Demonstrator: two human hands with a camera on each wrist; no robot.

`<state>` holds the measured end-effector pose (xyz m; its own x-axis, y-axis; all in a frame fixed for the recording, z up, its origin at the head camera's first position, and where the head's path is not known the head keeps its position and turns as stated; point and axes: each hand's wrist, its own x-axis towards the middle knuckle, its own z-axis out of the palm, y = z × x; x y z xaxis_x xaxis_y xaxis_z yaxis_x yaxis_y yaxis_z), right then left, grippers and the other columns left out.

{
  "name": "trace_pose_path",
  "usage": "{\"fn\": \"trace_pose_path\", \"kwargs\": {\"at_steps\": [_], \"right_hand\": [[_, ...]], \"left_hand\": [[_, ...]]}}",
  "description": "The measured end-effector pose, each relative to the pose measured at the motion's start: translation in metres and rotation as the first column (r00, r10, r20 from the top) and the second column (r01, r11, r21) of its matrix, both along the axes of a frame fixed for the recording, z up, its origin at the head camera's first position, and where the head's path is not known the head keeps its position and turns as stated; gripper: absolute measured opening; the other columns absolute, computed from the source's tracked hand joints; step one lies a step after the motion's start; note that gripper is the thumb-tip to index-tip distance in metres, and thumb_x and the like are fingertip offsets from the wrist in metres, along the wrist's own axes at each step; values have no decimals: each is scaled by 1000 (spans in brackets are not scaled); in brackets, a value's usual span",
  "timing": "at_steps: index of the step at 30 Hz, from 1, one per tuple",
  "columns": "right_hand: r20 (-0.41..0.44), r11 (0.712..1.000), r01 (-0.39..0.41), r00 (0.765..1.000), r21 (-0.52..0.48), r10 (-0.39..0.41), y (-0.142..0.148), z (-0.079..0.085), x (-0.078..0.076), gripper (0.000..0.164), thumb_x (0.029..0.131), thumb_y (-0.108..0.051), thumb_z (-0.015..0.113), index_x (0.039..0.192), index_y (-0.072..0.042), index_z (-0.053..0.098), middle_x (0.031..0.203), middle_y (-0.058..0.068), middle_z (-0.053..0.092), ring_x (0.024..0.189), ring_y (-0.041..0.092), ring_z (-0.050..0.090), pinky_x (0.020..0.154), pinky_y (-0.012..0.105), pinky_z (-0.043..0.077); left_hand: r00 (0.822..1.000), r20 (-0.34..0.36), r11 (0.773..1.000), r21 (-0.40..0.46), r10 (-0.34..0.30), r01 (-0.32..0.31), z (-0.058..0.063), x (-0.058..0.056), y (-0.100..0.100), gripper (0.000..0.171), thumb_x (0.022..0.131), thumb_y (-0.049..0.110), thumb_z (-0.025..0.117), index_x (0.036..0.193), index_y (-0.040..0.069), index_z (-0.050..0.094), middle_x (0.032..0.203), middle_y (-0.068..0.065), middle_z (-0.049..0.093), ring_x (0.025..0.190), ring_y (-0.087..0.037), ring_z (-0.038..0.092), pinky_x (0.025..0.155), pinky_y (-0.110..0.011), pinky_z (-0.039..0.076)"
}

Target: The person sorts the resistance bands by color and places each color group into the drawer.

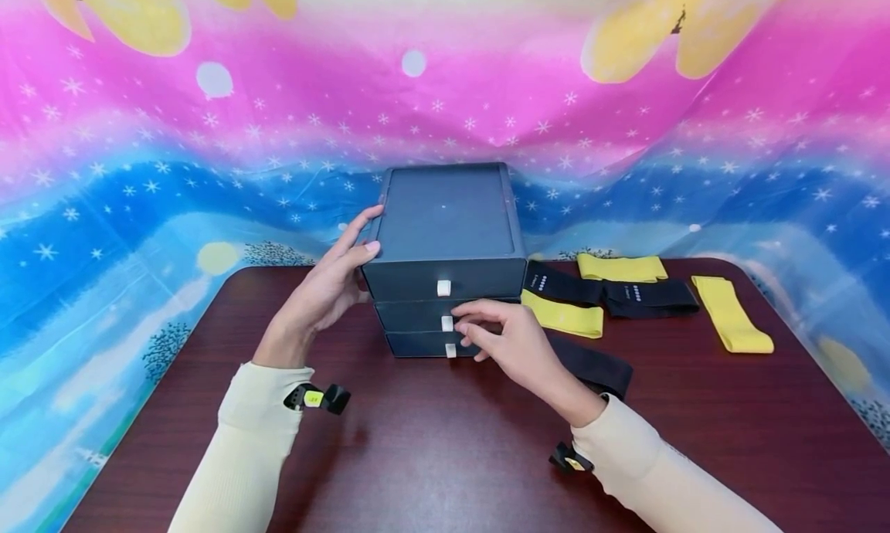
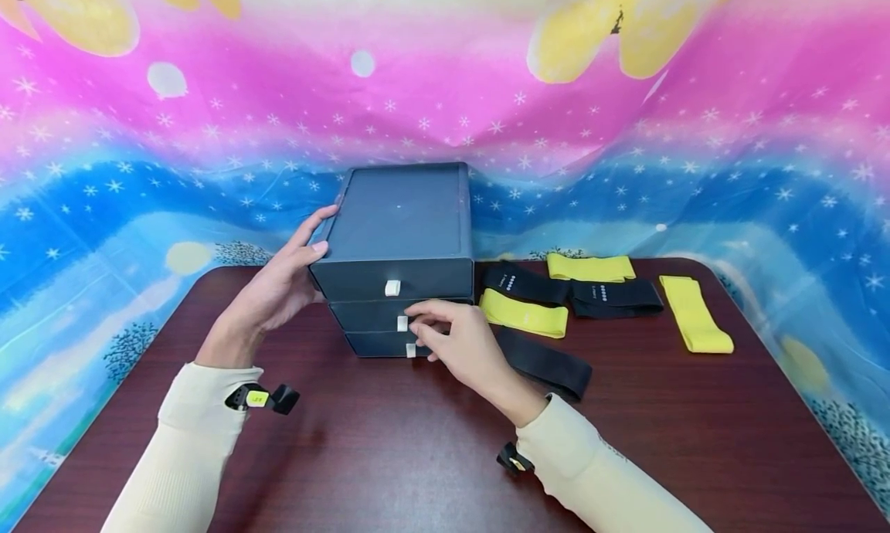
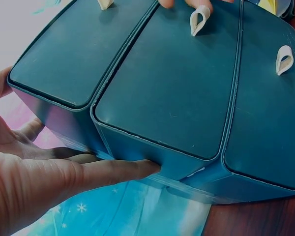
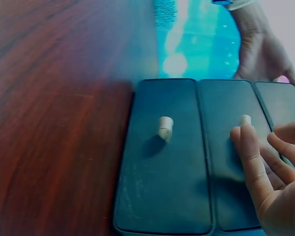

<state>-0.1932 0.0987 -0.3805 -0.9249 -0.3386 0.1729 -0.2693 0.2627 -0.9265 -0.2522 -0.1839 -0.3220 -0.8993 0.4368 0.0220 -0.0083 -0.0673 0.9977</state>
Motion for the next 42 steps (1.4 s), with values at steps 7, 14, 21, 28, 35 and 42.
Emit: {"fn": "trace_pose_path", "kwargs": {"at_steps": [7, 14, 21, 28, 35, 42], "right_hand": [[39, 999, -32, 999, 24, 31, -7, -7, -2, 28, 101, -8, 68, 128, -10, 75, 113, 19, 76, 94, 37, 74, 67, 30, 62], [70, 998, -47, 997, 30, 45, -13, -9, -6, 31, 101, -10, 69, 132, -11, 74, 109, 21, 76, 94, 37, 74, 68, 31, 63], [53, 998, -50, 997, 40, 48, -17, -11, -9, 28, 101, -9, 68, 128, -9, 75, 100, 19, 77, 90, 35, 74, 67, 31, 62], [59, 999, -33, 998, 36, 31, -17, -11, -9, 24, 101, -8, 69, 123, -8, 77, 103, 21, 78, 89, 33, 74, 66, 31, 62], [80, 999, -28, 996, 37, 25, -18, -10, -5, 24, 100, -12, 70, 123, -10, 78, 104, 19, 79, 87, 29, 74, 66, 31, 63], [92, 998, -52, 995, 29, 49, -15, -10, 7, 25, 101, -11, 69, 124, -8, 77, 97, 14, 78, 86, 29, 73, 66, 31, 62]], "left_hand": [[1000, -1, 1000, 3, -1, 1, 0, -1, 0, 59, 112, 30, 42, 165, 41, 19, 163, -12, 28, 137, -41, 45, 101, -72, 42], [1000, 1, 1000, 5, 0, 0, -1, -1, 2, 59, 112, 29, 42, 165, 41, 18, 163, -13, 28, 139, -40, 42, 103, -76, 39], [1000, 6, 1000, -11, 19, -19, -1, -1, 2, 58, 112, 30, 42, 164, 43, 19, 158, -14, 33, 131, -39, 49, 100, -70, 44], [1000, 8, 999, -21, 29, -29, -1, -1, 3, 56, 113, 30, 41, 164, 42, 21, 153, -16, 38, 125, -37, 55, 95, -64, 48], [1000, -7, 999, -32, 4, -4, 0, -2, 0, 58, 112, 30, 43, 164, 41, 19, 155, -14, 35, 124, -38, 56, 96, -66, 48], [1000, 0, 999, -36, 4, -4, 0, -4, -2, 59, 112, 31, 45, 164, 42, 20, 157, -14, 32, 128, -38, 54, 100, -71, 46]]}}
